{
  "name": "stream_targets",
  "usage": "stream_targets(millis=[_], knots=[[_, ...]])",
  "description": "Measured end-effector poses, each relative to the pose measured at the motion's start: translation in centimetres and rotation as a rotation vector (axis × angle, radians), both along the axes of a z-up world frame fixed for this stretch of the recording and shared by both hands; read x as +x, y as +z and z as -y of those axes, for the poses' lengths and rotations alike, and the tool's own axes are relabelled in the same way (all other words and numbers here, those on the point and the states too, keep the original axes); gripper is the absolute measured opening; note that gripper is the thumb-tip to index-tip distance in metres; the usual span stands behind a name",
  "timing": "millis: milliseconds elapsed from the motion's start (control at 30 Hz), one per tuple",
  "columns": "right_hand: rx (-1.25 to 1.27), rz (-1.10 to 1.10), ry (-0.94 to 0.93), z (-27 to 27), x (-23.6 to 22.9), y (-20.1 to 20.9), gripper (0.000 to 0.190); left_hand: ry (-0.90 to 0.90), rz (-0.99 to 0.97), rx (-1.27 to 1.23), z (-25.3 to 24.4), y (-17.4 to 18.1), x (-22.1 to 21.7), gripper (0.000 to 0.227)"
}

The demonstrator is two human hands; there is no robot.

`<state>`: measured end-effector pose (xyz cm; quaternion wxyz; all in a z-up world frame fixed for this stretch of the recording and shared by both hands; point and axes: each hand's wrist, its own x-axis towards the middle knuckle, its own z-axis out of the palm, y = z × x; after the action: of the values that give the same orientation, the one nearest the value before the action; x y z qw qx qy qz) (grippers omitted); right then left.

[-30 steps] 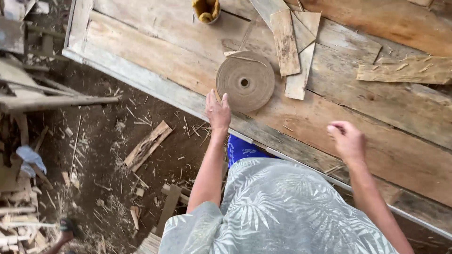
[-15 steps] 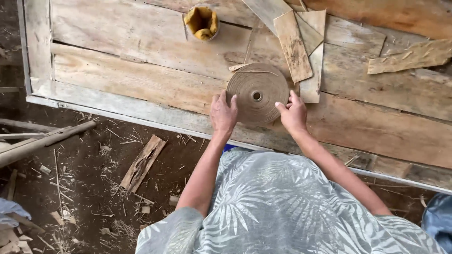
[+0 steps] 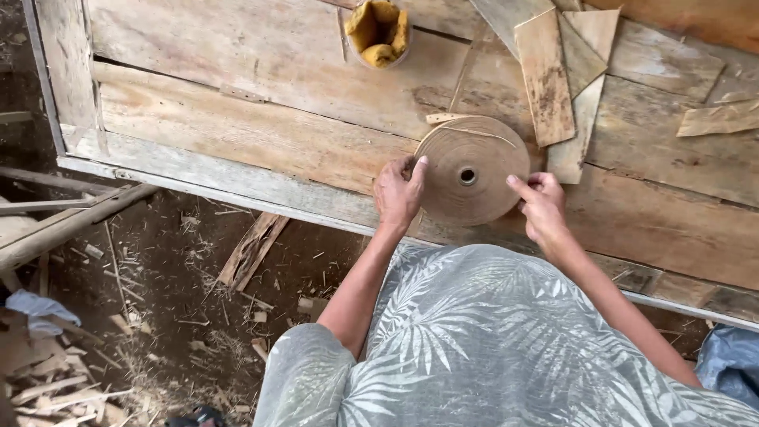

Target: Trimming thin wood strips with a utility knife and fitting them into gaps on a wooden panel.

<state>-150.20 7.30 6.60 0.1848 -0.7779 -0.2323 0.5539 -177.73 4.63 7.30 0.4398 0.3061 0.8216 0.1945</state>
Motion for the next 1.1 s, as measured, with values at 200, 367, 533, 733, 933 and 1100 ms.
stream_targets(millis=[200,367,533,733,933,1100], knots=[[0.030,-0.195,-0.015,1.3,1.9,-2.8,0.035,-0.007,0.184,-0.076,-3.6,-1.4,-4.3,0.047],[0.157,-0.311,-0.079,0.6,3.2,-2.1,0.043,0.280,0.092,0.193,-12.4,4.3,-9.6,0.090],[0.245,-0.384,-0.141,-1.0,5.7,2.1,0.053,0.271,0.161,0.065,-16.3,0.4,-11.6,0.092],[0.377,-0.353,-0.325,0.7,9.8,4.8,0.037,0.286,0.228,0.127,-16.7,-1.2,-11.9,0.069],[0.440,-0.377,-0.412,3.8,10.0,7.6,0.052,0.154,0.222,0.156,-16.7,0.0,-11.4,0.041],[0.459,-0.349,-0.522,7.6,10.7,7.9,0.048,0.225,0.307,0.167,-16.5,-0.1,-10.8,0.016]])
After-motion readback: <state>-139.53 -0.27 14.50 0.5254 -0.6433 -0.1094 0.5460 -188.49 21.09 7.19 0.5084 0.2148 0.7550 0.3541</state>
